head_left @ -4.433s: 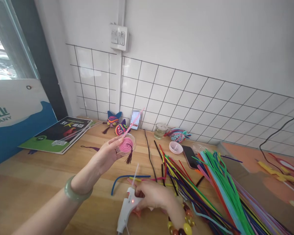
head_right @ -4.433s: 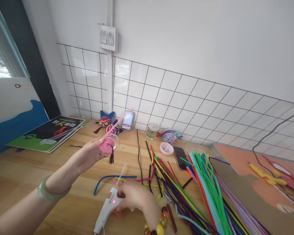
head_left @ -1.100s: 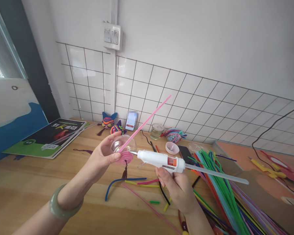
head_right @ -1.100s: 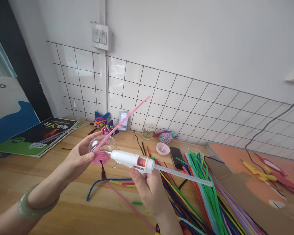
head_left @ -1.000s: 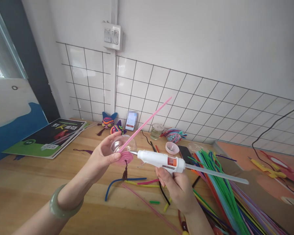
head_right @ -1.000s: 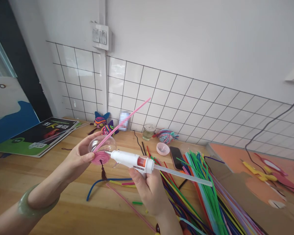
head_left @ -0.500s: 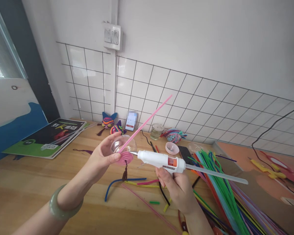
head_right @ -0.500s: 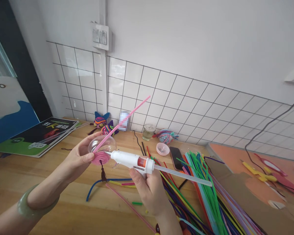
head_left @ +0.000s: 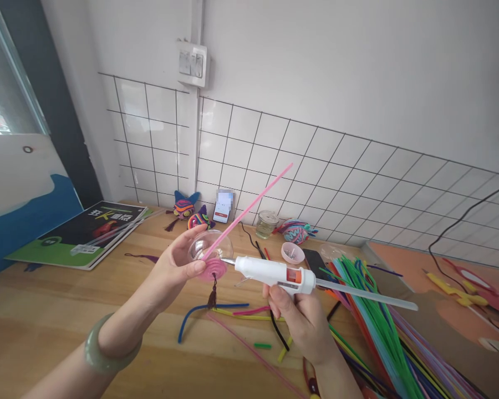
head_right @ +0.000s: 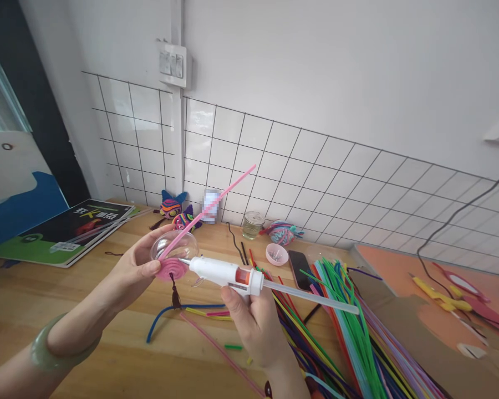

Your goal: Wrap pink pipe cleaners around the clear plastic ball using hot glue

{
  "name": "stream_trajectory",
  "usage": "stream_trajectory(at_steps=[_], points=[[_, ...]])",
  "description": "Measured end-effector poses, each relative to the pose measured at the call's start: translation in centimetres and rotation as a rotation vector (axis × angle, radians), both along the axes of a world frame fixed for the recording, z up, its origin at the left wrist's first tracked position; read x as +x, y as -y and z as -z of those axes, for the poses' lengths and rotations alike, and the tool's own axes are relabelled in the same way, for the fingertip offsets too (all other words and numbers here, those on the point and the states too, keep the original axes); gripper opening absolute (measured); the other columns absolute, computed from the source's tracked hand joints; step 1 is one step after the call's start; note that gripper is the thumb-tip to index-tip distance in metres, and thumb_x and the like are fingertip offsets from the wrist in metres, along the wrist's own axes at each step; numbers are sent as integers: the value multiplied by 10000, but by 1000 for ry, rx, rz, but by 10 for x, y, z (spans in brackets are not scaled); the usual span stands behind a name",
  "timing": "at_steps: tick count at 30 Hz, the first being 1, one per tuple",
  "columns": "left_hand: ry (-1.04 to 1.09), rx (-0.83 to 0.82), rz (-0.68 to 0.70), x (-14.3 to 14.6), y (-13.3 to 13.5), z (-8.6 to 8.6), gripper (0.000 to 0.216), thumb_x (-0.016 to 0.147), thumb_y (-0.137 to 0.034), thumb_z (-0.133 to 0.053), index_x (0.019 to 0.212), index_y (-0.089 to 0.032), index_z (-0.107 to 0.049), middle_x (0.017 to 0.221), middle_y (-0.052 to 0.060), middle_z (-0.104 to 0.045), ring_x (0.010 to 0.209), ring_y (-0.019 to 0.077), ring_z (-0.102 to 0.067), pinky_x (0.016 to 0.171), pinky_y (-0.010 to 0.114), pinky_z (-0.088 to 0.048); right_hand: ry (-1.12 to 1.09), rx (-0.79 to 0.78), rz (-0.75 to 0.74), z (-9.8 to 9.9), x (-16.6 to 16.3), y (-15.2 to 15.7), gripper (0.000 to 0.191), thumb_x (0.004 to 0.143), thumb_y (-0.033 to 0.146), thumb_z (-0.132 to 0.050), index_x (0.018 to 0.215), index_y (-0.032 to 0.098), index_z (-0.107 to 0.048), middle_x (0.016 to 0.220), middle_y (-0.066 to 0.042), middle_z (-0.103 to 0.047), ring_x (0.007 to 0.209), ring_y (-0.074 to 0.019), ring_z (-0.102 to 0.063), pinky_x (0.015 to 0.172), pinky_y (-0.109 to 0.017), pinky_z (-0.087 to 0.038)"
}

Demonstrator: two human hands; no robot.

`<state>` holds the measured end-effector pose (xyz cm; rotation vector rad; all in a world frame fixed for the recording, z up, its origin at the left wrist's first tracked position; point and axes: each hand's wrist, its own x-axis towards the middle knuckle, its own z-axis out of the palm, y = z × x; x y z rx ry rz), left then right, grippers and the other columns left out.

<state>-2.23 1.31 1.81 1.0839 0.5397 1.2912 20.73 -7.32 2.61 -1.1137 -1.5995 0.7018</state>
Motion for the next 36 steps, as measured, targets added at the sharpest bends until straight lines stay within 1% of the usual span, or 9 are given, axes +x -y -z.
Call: stream_trajectory(at_steps=[10, 13, 16, 18, 22, 26, 30, 34, 36], points=[[29, 24, 32, 0, 0, 0, 638, 610, -345, -893, 1207, -265, -680, 1219, 105, -707, 1107, 305, -628, 904, 385, -497, -129, -94, -61, -3, 0, -3, 386, 967, 529, -510, 829, 176, -585, 610, 29, -484, 527, -115, -425, 533, -269, -356], [26, 8, 33, -1, 0, 0, 636, 607, -352, -893, 1202, -271, -682, 1267, 110, -687, 1135, 317, -622, 908, 389, -507, -237, -124, -110, -3, 3, -6, 439, 960, 553, -505, 779, 167, -610, 550, 32, -463, 496, -104, -406, 502, -257, -316], [21, -4, 18, -2, -1, 0, 643, 599, -362, -893, 1200, -262, -685, 1281, 118, -676, 1157, 333, -615, 903, 391, -516, -383, -150, -136, -2, 7, -11, 453, 920, 593, -535, 774, 171, -611, 630, -5, -560, 439, -80, -388, 448, -247, -267], [14, -10, 8, -3, -2, 1, 651, 603, -364, -890, 1209, -250, -681, 1280, 123, -672, 1162, 332, -611, 896, 380, -519, -449, -198, -183, -1, 10, -15, 477, 897, 623, -541, 763, 170, -610, 663, -26, -603, 398, -63, -364, 420, -241, -257], [7, -35, -10, -4, -5, 2, 645, 630, -360, -879, 1228, -242, -670, 1278, 126, -671, 1183, 324, -599, 917, 374, -506, -476, -381, -328, 5, 19, -22, 546, 869, 679, -542, 743, 152, -616, 540, -4, -576, 347, -47, -336, 386, -210, -258], [21, -73, -40, -4, -6, 0, 620, 628, -355, -882, 1202, -229, -683, 1249, 129, -687, 1199, 324, -591, 916, 364, -503, -279, -657, -441, 17, 24, -28, 522, 814, 656, -648, 827, 135, -621, 640, -36, -681, 325, -35, -420, 331, -154, -230], [28, -91, -55, -3, -6, -1, 593, 623, -335, -886, 1175, -228, -696, 1226, 124, -698, 1172, 323, -609, 904, 371, -509, 14, -927, -639, 31, 11, -33, 424, 762, 573, -726, 789, 162, -627, 563, 43, -642, 288, -23, -415, 323, -128, -293], [15, -83, -48, -3, -6, 2, 601, 624, -338, -885, 1182, -220, -692, 1238, 134, -689, 1140, 324, -625, 887, 376, -517, 231, -982, -689, 50, -16, -34, 280, 728, 439, -759, 721, 196, -619, 522, 83, -601, 300, -49, -450, 340, -148, -338], [8, -84, -38, -3, -6, 2, 611, 628, -343, -882, 1194, -222, -686, 1246, 134, -684, 1123, 318, -632, 878, 372, -521, 428, -843, -566, 58, -26, -34, 311, 718, 347, -776, 557, 205, -552, 430, 105, -513, 294, -53, -401, 333, -162, -278]])
